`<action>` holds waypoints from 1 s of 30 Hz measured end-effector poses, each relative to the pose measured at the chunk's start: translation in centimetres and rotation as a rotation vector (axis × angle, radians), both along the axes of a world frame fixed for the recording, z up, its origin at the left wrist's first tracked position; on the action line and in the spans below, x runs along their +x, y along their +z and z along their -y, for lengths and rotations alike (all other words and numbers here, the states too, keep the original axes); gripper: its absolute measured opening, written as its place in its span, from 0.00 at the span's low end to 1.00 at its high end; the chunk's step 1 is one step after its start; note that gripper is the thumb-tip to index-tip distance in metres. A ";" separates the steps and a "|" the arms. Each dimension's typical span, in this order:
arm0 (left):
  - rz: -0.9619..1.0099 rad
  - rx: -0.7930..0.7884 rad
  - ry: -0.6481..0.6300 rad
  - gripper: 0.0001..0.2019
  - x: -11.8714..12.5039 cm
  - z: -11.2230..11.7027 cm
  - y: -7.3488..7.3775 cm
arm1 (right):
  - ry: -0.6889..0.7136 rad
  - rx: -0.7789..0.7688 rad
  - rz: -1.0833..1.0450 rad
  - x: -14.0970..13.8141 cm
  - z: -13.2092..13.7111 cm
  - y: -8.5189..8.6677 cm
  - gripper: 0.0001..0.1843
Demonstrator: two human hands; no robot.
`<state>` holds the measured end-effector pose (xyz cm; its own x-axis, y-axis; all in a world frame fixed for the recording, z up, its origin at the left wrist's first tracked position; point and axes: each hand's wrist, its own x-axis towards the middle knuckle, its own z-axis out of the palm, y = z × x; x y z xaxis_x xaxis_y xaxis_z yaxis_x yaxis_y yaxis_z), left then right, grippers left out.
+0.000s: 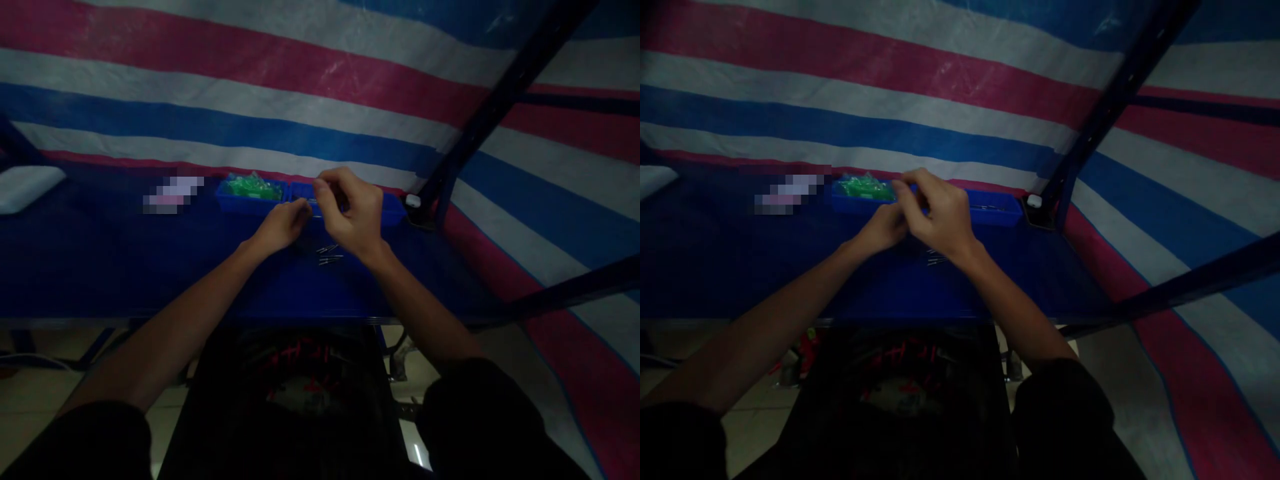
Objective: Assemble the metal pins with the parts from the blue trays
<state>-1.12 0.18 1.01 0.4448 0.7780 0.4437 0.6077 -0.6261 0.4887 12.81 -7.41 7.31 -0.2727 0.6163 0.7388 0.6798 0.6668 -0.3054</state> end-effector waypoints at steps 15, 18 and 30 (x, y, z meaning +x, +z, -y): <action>-0.080 -0.185 -0.013 0.08 -0.2 -1.2 -1.5 | -0.060 -0.341 0.496 2.4 -6.3 -7.2 0.10; -0.090 -0.193 0.058 0.08 -0.2 -1.0 -1.3 | -0.040 -0.344 0.496 2.3 -6.9 -7.3 0.09; -0.025 -0.202 0.062 0.05 0.3 -0.5 -1.6 | -0.042 -0.409 0.302 3.7 -6.8 -7.4 0.17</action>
<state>-0.85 0.72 -0.63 0.4023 0.8762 0.2653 0.6555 -0.4780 0.5847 16.52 -0.63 -0.06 -0.4052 0.8538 0.3267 0.8017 0.5036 -0.3219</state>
